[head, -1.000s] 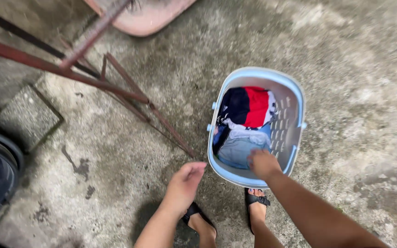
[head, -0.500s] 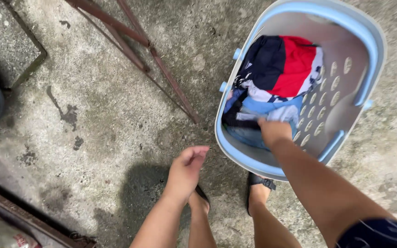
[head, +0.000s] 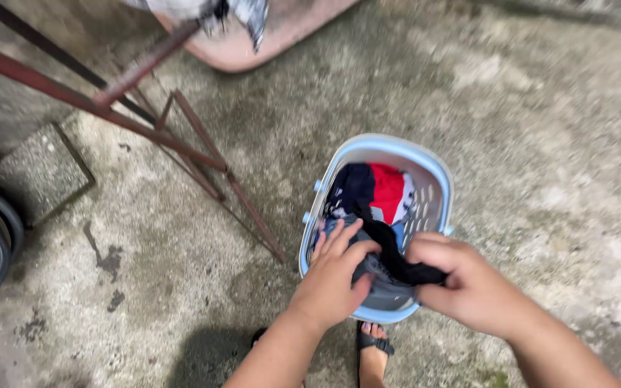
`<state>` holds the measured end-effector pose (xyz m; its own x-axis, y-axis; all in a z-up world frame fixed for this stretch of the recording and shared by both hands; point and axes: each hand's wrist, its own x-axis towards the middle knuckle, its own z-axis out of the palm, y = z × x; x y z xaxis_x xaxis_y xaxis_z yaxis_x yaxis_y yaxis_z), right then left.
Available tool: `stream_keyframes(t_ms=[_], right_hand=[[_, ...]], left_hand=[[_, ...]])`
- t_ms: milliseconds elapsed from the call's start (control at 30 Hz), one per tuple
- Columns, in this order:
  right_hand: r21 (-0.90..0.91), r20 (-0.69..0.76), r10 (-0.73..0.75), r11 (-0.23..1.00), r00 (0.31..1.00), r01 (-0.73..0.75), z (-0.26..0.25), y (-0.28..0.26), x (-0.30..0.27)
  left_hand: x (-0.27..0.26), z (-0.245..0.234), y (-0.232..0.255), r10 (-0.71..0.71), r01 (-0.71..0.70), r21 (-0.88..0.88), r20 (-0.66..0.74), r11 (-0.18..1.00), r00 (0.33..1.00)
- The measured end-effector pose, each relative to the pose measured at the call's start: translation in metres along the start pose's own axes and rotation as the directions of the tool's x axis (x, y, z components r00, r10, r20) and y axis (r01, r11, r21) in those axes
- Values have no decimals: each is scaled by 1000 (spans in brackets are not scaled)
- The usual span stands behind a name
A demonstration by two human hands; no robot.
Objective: Hanging various items of clothing from a laundry basket onto a clothes rack using hangers.
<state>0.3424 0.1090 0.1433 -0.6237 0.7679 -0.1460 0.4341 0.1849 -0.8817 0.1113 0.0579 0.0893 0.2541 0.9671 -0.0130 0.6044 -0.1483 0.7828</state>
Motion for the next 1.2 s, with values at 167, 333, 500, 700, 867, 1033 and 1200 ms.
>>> stream_keyframes(t_ms=[167,333,500,700,867,1033,1200], right_hand=[[276,-4,-18,961,1000,18,-113,-101,-13],[-357,-8,-581,762,814,540,-187,-237,-12],[-64,73,-322,943,944,326,-209,-390,-26],[-183,100,-618,759,780,625,-228,-519,-24],[-437,326,-517,660,791,611,-241,-564,38],[-837,106,-223,506,969,208,-141,-639,31],[-793,446,-697,-16,562,609,-74,-681,77]], left_hand=[[31,-80,88,111,-108,-78,38,991,993],[17,-188,200,526,-520,120,-22,846,850],[-38,-253,272,72,-90,-89,-189,992,979],[-122,-325,328,696,-549,433,-362,715,620],[-194,-438,297,-60,11,-142,-343,990,937],[-298,-526,354,-197,89,-290,-366,953,909],[-362,-565,379,-644,661,-157,-468,734,605]])
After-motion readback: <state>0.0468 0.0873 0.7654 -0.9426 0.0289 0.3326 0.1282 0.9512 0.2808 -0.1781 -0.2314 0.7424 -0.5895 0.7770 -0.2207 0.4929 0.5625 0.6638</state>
